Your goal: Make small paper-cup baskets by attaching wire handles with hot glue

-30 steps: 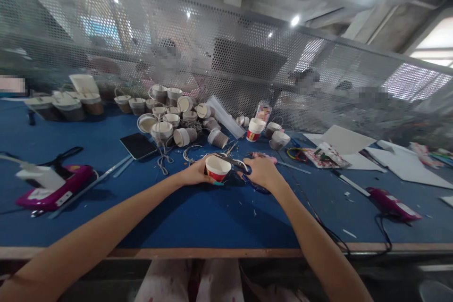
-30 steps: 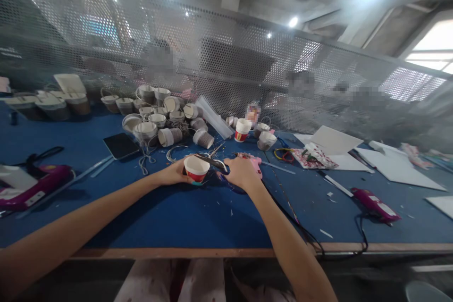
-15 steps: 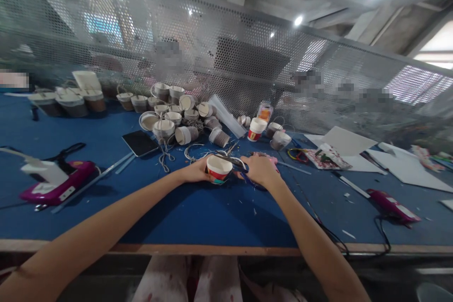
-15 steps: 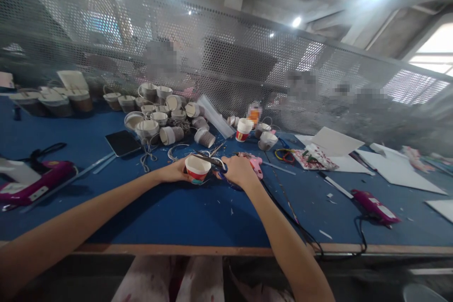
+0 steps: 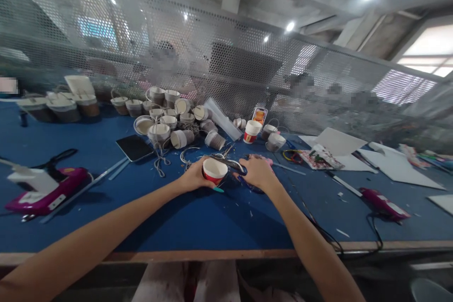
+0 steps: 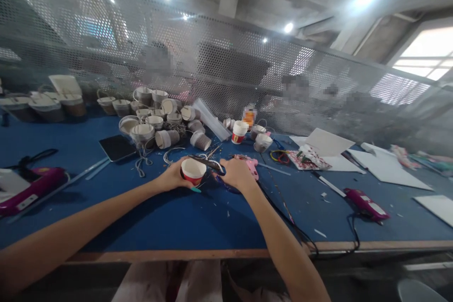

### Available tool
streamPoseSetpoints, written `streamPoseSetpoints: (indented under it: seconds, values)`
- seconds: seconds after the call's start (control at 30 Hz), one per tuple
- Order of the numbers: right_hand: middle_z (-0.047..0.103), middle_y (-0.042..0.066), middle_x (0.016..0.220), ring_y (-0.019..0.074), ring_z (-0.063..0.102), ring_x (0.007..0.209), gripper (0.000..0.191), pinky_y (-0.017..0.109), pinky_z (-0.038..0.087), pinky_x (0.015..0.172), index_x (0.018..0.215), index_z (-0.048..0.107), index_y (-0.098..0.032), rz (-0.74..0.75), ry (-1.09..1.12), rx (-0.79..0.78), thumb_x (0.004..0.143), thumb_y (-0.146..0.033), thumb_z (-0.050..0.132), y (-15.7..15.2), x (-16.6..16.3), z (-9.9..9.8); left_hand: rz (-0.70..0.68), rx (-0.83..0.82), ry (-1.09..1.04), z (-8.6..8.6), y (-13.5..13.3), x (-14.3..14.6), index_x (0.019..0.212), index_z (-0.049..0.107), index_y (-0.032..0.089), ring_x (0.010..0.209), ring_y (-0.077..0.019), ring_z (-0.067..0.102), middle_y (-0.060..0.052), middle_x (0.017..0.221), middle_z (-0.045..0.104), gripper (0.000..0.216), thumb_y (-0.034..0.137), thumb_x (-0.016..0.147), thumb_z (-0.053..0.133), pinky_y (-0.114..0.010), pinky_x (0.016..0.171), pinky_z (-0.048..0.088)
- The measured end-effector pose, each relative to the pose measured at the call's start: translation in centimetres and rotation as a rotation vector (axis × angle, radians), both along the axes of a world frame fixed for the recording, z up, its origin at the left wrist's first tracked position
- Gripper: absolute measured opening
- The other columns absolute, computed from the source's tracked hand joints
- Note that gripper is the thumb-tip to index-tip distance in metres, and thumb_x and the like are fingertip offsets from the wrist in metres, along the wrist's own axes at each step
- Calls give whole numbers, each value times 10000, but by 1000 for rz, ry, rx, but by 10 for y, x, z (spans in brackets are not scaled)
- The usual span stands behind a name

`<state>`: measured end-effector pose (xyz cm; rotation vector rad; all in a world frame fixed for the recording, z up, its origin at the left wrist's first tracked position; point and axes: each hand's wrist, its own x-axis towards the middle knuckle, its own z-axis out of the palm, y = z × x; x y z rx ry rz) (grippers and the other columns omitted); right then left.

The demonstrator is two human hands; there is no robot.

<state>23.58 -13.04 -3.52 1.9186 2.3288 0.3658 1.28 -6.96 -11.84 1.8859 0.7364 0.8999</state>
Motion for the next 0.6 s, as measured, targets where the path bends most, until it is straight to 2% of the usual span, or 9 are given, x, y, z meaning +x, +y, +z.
streamPoseSetpoints:
  seconds: [0.13,0.37,0.5,0.6]
  values:
    - [658,142,926,257,623,794,619,304,395,649,1004,621,-223,-26,-27,-20,805,-703,286,-3,-5,4,-41,-6,57,0,4,-2,1139,485,156,1013,-252,579,-84,1063,628,742,325,498,819,-394,897,439]
    - [670,129,880,263,631,786,571,319,408,661,1015,614,-234,-17,-32,-48,810,-677,318,-4,-12,10,-193,-95,-36,4,11,-2,1220,409,158,1075,-249,548,-111,1130,590,837,288,504,821,-413,940,406]
    - [670,132,883,258,632,798,568,314,404,681,951,645,-228,-23,-11,-47,826,-663,300,-4,-10,8,-271,-190,-83,1,11,-2,1233,393,176,1093,-249,536,-107,1160,575,827,292,529,812,-420,939,412]
    - [665,136,869,253,631,770,582,292,390,640,967,635,-209,-23,7,-40,820,-668,309,-2,-6,3,-287,-191,-90,1,10,-3,1241,381,175,1132,-256,508,-122,1210,539,818,292,549,802,-424,965,395]
